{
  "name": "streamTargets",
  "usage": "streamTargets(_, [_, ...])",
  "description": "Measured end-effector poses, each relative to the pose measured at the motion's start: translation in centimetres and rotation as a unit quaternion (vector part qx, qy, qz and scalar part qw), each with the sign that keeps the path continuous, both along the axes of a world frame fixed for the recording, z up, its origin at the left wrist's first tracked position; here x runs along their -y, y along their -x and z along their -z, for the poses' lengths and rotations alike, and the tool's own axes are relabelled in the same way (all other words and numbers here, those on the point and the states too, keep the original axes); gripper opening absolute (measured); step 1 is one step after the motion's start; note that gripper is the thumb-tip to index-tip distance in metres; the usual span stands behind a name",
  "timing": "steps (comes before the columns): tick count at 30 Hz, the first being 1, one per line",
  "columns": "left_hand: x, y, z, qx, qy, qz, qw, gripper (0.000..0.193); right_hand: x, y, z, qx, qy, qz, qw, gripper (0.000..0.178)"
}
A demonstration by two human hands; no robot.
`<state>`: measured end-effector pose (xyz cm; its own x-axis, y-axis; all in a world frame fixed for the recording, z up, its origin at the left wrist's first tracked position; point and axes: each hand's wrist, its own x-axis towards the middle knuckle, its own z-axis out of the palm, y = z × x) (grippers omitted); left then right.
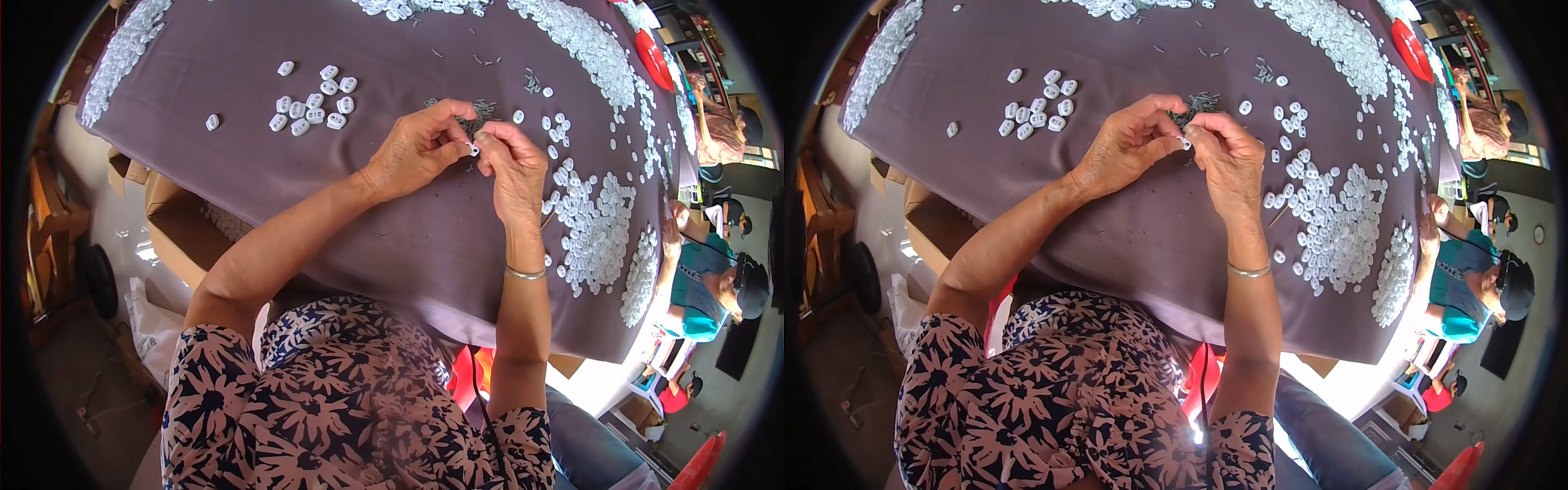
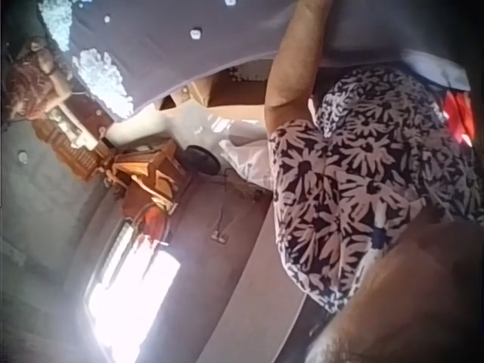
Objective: The person assembles plastic cord locks by hand, picking up small metal pins and plastic components from the table and inserting the pins into the plastic pieces.
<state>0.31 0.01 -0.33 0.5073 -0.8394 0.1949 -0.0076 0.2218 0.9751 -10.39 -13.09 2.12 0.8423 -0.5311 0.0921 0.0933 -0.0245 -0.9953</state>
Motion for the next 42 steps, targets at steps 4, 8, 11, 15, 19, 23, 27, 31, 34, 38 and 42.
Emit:
streamTargets(4, [0.0, 0.1, 0.1, 0.001, 0.003, -0.004, 1.0, 0.036, -0.1, 0.1, 0.3, 0.004, -0.002, -0.007, 1.0, 0.006])
streamTargets(8, [0.4, 0.2, 0.3, 0.022, 0.027, -0.05, 0.998, 0.034, -0.2, 0.0, 0.2, 0.003, 0.007, -0.009, 1.0, 0.005])
streamTargets(11, [0.4, 0.2, 0.4, 0.023, 0.021, -0.047, 0.998, 0.035, -0.3, 0.0, 0.3, 0.004, 0.008, -0.008, 1.0, 0.005])
streamTargets(15, [0.3, 0.3, 0.2, 0.041, 0.005, -0.059, 0.997, 0.036, -0.3, -0.1, 0.1, -0.019, 0.066, -0.008, 0.998, 0.006])
streamTargets(19, [0.1, 0.3, -0.1, 0.038, -0.013, -0.08, 0.996, 0.039, -0.6, -0.2, 0.1, -0.024, 0.093, 0.005, 0.995, 0.005])
streamTargets(23, [0.1, 0.4, -0.2, 0.054, -0.034, -0.086, 0.994, 0.041, -0.9, -0.3, 0.2, -0.036, 0.107, 0.005, 0.994, 0.004])
streamTargets(27, [0.2, 0.5, -0.2, 0.009, -0.033, -0.076, 0.997, 0.042, -1.4, -0.6, 0.8, -0.028, 0.118, 0.036, 0.992, 0.004])
streamTargets(31, [0.2, 0.4, 0.0, -0.001, -0.024, -0.101, 0.995, 0.04, -1.7, -0.9, 0.6, -0.044, 0.123, 0.046, 0.99, 0.004])
streamTargets(34, [0.2, 0.2, 0.1, 0.018, -0.029, -0.109, 0.993, 0.041, -1.8, -1.0, 0.7, -0.041, 0.131, 0.053, 0.989, 0.005])
streamTargets(38, [0.2, 0.3, -0.1, 0.005, -0.026, -0.101, 0.995, 0.04, -1.7, -0.9, 0.1, -0.062, 0.156, 0.051, 0.984, 0.004])
streamTargets(42, [0.1, 0.3, -0.2, 0.013, -0.025, -0.082, 0.996, 0.037, -1.2, -0.6, -0.1, -0.07, 0.116, 0.028, 0.99, 0.005])
